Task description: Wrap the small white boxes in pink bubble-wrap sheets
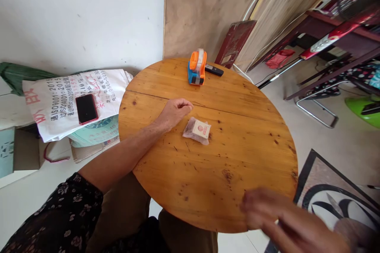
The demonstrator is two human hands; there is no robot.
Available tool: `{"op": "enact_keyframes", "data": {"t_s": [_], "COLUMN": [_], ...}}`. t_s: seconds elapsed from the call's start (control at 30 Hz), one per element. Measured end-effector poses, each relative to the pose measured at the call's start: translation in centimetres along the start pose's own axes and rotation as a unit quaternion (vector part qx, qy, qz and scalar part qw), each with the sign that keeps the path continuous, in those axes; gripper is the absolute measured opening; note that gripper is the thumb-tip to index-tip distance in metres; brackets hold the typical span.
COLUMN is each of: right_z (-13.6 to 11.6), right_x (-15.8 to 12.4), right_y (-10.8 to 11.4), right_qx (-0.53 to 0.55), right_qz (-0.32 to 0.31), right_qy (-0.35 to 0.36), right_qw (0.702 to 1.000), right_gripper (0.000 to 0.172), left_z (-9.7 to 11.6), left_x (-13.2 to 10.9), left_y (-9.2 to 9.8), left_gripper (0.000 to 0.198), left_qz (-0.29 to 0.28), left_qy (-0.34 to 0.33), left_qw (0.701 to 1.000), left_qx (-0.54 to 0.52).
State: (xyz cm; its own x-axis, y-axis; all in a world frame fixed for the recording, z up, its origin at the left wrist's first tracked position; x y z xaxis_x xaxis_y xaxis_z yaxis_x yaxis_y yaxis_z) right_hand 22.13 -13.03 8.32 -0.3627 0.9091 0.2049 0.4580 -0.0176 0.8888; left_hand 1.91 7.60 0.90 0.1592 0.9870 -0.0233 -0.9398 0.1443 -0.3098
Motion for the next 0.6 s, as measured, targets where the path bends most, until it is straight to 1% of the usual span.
{"op": "enact_keyframes", "data": {"t_s": [0.03, 0.07, 0.17, 0.23, 0.33, 0.4, 0.5, 0.6], "right_z": [0.8, 1.4, 3.0, 3.7, 4.4, 4.6, 4.5, 4.8], "right_x": [2.1, 4.2, 10.0, 12.5, 14.0, 14.2, 14.6, 15.0], "right_y": [0.7, 1.0, -0.2, -1.6, -3.3, -4.0, -4.2, -4.1], "right_qx": [-0.018, -0.032, -0.059, -0.066, -0.079, -0.095, -0.116, -0.094], "right_qz": [0.044, 0.071, 0.063, 0.041, 0.009, 0.013, 0.063, 0.109], "right_qy": [0.011, 0.027, 0.069, 0.094, 0.12, 0.137, 0.155, 0.133], "right_qw": [0.999, 0.997, 0.994, 0.993, 0.99, 0.986, 0.979, 0.981], "right_gripper": [0.009, 0.007, 0.01, 0.014, 0.018, 0.016, 0.01, 0.008], "left_z": [0.1, 0.2, 0.1, -0.1, -0.4, -0.6, -0.8, -1.1], "left_x": [-0.1, -0.2, -0.4, -0.5, -0.6, -0.6, -0.7, -0.6], "left_y": [-0.1, -0.2, -0.5, -0.7, -0.9, -0.9, -0.9, -0.8], "left_gripper": [0.007, 0.008, 0.009, 0.012, 0.017, 0.02, 0.023, 0.027], "left_qz": [-0.007, -0.016, -0.055, -0.082, -0.119, -0.14, -0.157, -0.161], "left_qy": [0.003, 0.008, 0.033, 0.044, 0.043, 0.046, 0.059, 0.068], "left_qw": [1.0, 1.0, 0.997, 0.993, 0.987, 0.983, 0.978, 0.977], "left_qx": [0.007, 0.016, 0.047, 0.068, 0.094, 0.106, 0.121, 0.122]}}
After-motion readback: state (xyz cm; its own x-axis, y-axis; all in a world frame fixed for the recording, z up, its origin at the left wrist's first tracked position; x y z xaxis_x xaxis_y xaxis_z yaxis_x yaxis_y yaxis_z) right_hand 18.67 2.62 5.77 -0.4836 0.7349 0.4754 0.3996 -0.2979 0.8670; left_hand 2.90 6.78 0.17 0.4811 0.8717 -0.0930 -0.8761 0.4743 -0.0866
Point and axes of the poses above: each hand's wrist, its own x-axis towards the middle knuckle, its own y-axis out of the back of the hand, z = x × y, the point moved 5 cm from there along x, towards the middle knuckle, and after that the axes turned 13 degrees about -x, right-handed, at the moved point
